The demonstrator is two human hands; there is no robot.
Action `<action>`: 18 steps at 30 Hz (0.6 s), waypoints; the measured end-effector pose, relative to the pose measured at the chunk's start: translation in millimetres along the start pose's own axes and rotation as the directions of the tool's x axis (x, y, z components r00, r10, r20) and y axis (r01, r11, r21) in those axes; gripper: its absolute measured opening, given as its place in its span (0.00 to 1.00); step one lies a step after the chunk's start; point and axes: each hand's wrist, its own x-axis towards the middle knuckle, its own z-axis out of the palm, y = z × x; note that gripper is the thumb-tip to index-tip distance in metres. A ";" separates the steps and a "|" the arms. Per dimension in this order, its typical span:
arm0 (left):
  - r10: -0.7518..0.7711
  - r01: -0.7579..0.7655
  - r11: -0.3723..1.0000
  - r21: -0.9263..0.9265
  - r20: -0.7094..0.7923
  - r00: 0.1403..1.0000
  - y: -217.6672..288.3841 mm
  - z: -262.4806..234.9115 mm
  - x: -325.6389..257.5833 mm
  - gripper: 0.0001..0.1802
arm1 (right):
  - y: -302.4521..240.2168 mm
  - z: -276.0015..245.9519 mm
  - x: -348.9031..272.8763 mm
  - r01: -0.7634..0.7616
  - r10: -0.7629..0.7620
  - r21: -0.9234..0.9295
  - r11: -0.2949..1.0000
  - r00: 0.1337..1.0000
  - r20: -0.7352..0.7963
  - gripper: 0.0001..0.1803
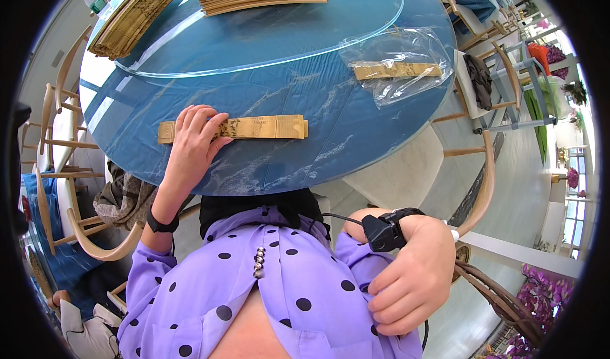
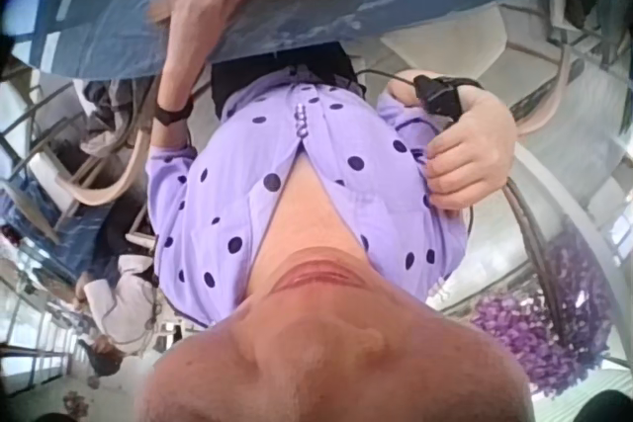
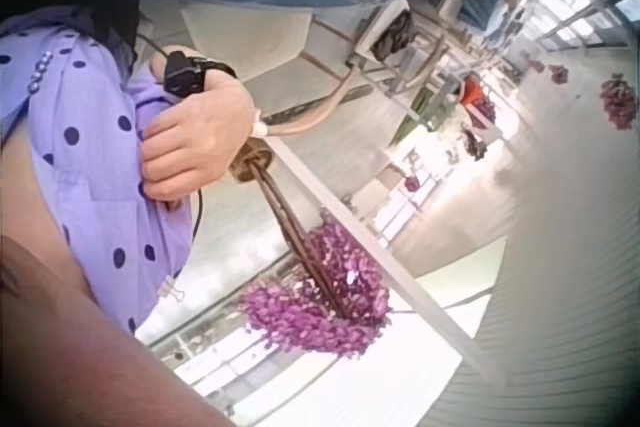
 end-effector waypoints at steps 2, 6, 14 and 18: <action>-0.044 0.044 0.999 -0.001 -0.032 0.999 0.0 2.2 -2.7 0.22 | 14.1 3.6 -7.9 -0.221 0.220 0.013 0.975 0.964 -0.152 0.15; -0.084 0.084 0.996 -0.025 -0.012 0.996 7.0 -1.5 -1.0 0.24 | 59.9 3.6 -18.0 -0.888 0.750 -0.011 0.460 0.395 -0.530 0.32; -0.146 0.147 0.985 -0.089 0.021 0.989 3.1 -0.6 -7.8 0.24 | 120.2 21.9 -46.3 -0.980 0.733 -0.197 -0.039 0.106 -0.672 0.37; -0.152 0.153 0.984 -0.087 0.026 0.988 -0.5 -1.9 -11.6 0.23 | 128.4 33.8 -37.5 -0.966 0.703 -0.244 -0.084 0.116 -0.701 0.35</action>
